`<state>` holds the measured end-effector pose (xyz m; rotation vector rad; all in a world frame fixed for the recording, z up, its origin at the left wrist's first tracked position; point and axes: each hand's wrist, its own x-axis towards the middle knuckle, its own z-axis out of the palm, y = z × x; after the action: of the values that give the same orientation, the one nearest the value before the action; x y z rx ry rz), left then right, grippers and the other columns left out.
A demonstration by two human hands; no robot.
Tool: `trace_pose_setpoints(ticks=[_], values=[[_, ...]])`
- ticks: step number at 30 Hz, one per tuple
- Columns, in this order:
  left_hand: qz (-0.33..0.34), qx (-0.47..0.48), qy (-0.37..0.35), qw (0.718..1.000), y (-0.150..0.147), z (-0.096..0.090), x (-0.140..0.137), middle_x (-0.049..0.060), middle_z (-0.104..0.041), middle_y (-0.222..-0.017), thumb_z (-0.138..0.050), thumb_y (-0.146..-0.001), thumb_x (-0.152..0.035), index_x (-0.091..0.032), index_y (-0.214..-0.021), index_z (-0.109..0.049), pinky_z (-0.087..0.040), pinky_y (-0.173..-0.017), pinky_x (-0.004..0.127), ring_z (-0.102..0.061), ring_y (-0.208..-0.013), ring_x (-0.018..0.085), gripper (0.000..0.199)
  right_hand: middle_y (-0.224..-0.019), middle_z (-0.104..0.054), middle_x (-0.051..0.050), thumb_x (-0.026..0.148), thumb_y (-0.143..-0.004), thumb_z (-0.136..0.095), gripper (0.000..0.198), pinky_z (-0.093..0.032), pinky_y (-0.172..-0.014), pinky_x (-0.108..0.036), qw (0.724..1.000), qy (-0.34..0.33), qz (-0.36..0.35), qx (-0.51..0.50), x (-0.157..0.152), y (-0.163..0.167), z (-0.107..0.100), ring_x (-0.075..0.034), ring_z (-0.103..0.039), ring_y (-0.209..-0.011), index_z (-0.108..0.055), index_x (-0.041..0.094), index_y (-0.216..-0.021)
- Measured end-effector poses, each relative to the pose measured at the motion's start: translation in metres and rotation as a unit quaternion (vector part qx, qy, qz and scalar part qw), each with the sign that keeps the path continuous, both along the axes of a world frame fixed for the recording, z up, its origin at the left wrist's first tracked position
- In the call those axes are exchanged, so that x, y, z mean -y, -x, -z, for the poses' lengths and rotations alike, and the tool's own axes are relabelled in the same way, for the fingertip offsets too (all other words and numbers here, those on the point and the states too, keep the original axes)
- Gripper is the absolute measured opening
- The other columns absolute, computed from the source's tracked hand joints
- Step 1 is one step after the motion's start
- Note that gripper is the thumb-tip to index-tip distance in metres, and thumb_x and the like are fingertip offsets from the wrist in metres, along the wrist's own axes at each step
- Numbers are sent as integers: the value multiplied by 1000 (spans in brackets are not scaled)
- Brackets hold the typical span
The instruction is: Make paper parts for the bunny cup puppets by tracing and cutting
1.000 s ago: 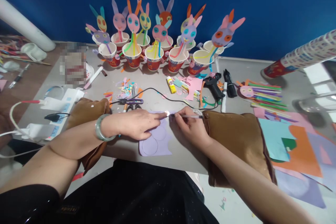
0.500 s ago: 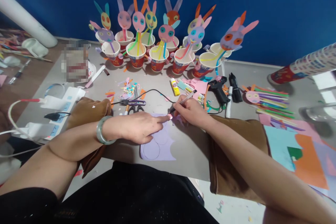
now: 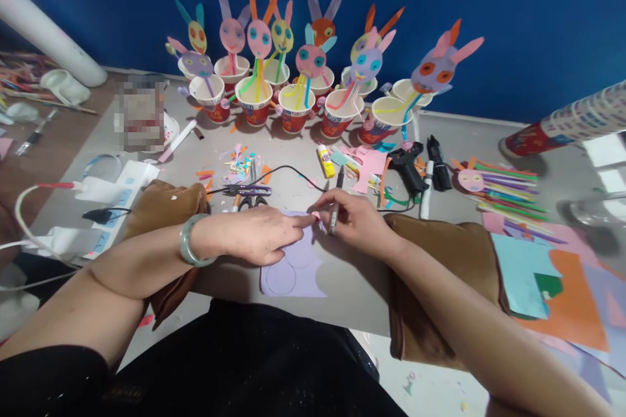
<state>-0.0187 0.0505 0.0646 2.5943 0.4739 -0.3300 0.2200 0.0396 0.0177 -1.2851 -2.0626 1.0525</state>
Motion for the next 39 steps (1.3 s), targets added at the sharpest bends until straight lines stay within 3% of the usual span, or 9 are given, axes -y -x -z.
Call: trace_pose_setpoints(ticks=[3,7,11,15,19,23,29,33,39], values=[[2,-2,-9,1000,0,0,-1,14,-58,-144,-58,-86,-20,-14,-103,-68,-45,-63,35,-65,-82,20,20,-89,-74,-6,31,-88,-67,15,-51,-62,-29,996,-72,-42,41,10,2,9,-17,-66,-70,-67,21,-100],[5,32,-42,999,-1,3,-3,12,-65,-130,-53,-91,-21,-15,-106,-65,-44,-64,35,-64,-84,20,21,-90,-74,-7,23,-89,-63,9,-52,-65,-31,991,-121,-26,48,13,8,18,-18,-65,-73,-66,20,-97],[7,49,-70,996,0,7,-1,12,-63,-124,-52,-93,-25,-15,-110,-63,-42,-62,36,-62,-78,19,23,-80,-71,-3,31,-91,-64,11,-50,-59,-29,998,-62,12,14,14,5,16,-16,-63,-64,-65,21,-96],[17,-8,-79,997,1,11,2,13,-64,-117,-56,-92,-26,-11,-112,-63,-44,-66,35,-62,-80,20,26,-82,-74,-4,43,-89,-69,23,-54,-59,-30,996,31,82,-35,16,-6,17,-18,-68,-65,-65,21,-99],[23,-38,-76,996,2,10,3,14,-62,-120,-57,-92,-27,-11,-115,-63,-45,-67,35,-64,-83,21,28,-94,-77,-6,46,-84,-75,31,-59,-73,-38,984,27,150,-91,15,-15,26,-23,-73,-81,-66,23,-102],[26,-55,-63,996,2,7,3,14,-64,-117,-57,-94,-29,-11,-118,-63,-47,-68,35,-65,-86,23,31,-96,-76,-6,48,-81,-78,33,-60,-76,-41,976,13,180,-124,12,-20,34,-25,-73,-85,-67,26,-102],[27,-68,-44,996,3,7,6,15,-70,-110,-57,-94,-25,-9,-125,-60,-49,-73,35,-67,-93,26,35,-96,-76,-6,42,-85,-74,24,-60,-78,-45,988,-8,133,-82,14,-20,28,-27,-73,-85,-68,29,-105],[27,-54,-39,997,4,10,7,15,-72,-108,-58,-93,-25,-9,-125,-58,-49,-72,34,-68,-92,25,36,-94,-77,-4,37,-87,-71,17,-58,-69,-41,994,-60,84,-21,17,-17,22,-25,-72,-78,-71,30,-102],[20,-52,-33,998,4,10,8,16,-73,-109,-59,-93,-22,-9,-123,-59,-49,-73,34,-69,-95,26,33,-93,-78,-5,36,-90,-68,13,-54,-76,-44,985,-161,23,55,18,-12,27,-26,-70,-82,-71,28,-101]])
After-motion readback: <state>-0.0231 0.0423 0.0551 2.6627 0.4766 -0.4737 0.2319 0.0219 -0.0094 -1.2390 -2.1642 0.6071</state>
